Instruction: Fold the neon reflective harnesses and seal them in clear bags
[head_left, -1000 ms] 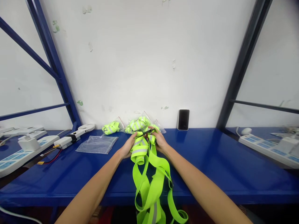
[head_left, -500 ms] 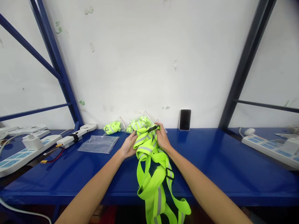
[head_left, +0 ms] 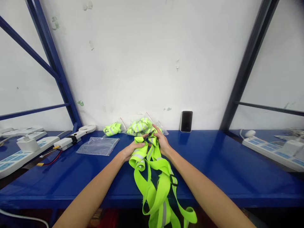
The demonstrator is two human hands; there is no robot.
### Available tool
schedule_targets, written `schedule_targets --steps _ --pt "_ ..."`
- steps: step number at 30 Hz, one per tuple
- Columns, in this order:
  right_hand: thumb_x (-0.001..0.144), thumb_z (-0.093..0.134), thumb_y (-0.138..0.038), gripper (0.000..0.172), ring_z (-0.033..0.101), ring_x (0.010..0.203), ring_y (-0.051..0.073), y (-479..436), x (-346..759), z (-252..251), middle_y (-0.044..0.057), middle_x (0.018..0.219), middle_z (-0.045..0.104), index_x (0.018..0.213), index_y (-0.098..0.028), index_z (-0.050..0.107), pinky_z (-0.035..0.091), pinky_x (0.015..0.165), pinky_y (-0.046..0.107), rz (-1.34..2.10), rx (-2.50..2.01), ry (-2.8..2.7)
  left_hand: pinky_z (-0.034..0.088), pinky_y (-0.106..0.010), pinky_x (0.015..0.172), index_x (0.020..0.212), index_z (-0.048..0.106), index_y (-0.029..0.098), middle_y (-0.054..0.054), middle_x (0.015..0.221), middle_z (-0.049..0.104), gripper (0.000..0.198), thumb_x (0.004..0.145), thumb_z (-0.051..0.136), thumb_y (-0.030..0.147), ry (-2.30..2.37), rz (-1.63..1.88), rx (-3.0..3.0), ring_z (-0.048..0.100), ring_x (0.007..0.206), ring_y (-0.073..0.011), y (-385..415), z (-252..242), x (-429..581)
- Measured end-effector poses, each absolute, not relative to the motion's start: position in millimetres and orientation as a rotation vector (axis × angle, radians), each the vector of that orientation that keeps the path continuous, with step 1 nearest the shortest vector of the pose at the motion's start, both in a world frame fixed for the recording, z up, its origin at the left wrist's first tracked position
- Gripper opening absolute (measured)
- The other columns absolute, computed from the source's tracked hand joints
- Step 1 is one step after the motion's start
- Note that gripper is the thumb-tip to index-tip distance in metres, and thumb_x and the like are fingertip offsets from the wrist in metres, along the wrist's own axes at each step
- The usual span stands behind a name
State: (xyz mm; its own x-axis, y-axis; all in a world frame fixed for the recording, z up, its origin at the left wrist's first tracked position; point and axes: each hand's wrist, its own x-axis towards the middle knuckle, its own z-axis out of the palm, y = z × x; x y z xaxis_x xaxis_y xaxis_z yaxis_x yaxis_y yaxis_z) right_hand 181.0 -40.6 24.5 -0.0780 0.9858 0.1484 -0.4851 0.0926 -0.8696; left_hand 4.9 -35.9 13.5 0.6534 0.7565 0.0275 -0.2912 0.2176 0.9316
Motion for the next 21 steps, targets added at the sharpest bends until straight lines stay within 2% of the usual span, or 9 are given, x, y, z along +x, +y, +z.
schedule_targets --steps 4,6,9,11,14,17,21 --pt "0.061 0.062 -0.012 0.069 0.062 0.061 0.016 -38 185 25 -0.001 0.081 0.069 0.127 -0.026 0.050 0.052 0.058 0.029 1.507 -0.627 -0.888 0.050 -0.035 0.083 0.142 0.037 0.026 -0.007 0.110 0.068 0.089 0.064 0.078 0.016 0.526 0.913 1.252 0.067 0.087 -0.0215 -33 17 5" --pt "0.058 0.065 -0.010 0.057 0.063 0.061 0.016 -38 187 24 0.000 0.079 0.069 0.114 -0.021 0.058 0.052 0.060 0.029 1.582 -0.621 -0.932 0.050 -0.033 0.078 0.140 0.041 0.024 -0.007 0.108 0.068 0.085 0.064 0.077 0.019 0.581 1.076 1.287 0.066 0.083 -0.0203 -27 18 4" --pt "0.059 0.071 -0.013 0.029 0.062 0.058 0.015 -42 187 22 0.003 0.072 0.069 0.087 -0.014 0.064 0.052 0.061 0.029 1.714 -0.666 -1.043 0.049 -0.031 0.078 0.135 0.047 0.020 -0.006 0.104 0.069 0.075 0.065 0.074 0.018 0.695 1.292 1.387 0.065 0.085 -0.0200 -17 15 2" --pt "0.060 0.075 -0.017 0.023 0.063 0.061 0.016 -44 186 19 0.005 0.071 0.069 0.079 -0.012 0.065 0.052 0.066 0.030 1.792 -0.695 -1.123 0.048 -0.031 0.079 0.131 0.051 0.018 -0.005 0.099 0.070 0.068 0.066 0.070 0.016 0.780 1.366 1.508 0.064 0.087 -0.0200 -11 11 0" --pt "0.057 0.081 -0.019 0.033 0.067 0.074 0.018 -45 182 15 0.006 0.080 0.072 0.086 -0.013 0.068 0.052 0.076 0.031 1.796 -0.691 -1.249 0.047 -0.032 0.082 0.123 0.057 0.016 -0.005 0.094 0.070 0.054 0.069 0.061 0.013 0.905 1.475 1.697 0.063 0.086 -0.0199 -8 6 -1" --pt "0.054 0.084 -0.023 0.043 0.067 0.079 0.021 -40 176 8 0.005 0.084 0.072 0.094 -0.015 0.068 0.051 0.080 0.034 1.630 -0.692 -1.308 0.044 -0.034 0.090 0.121 0.058 0.017 -0.006 0.101 0.068 0.052 0.070 0.052 0.007 0.980 1.561 1.838 0.062 0.092 -0.0205 -10 3 0" --pt "0.067 0.076 -0.038 0.037 0.066 0.086 0.022 -35 170 0 0.005 0.089 0.072 0.097 -0.017 0.068 0.049 0.085 0.037 1.190 -0.706 -1.367 0.040 -0.035 0.097 0.121 0.057 0.019 -0.008 0.115 0.063 0.048 0.074 0.052 0.010 1.052 1.637 1.873 0.059 0.102 -0.0221 -14 2 5"
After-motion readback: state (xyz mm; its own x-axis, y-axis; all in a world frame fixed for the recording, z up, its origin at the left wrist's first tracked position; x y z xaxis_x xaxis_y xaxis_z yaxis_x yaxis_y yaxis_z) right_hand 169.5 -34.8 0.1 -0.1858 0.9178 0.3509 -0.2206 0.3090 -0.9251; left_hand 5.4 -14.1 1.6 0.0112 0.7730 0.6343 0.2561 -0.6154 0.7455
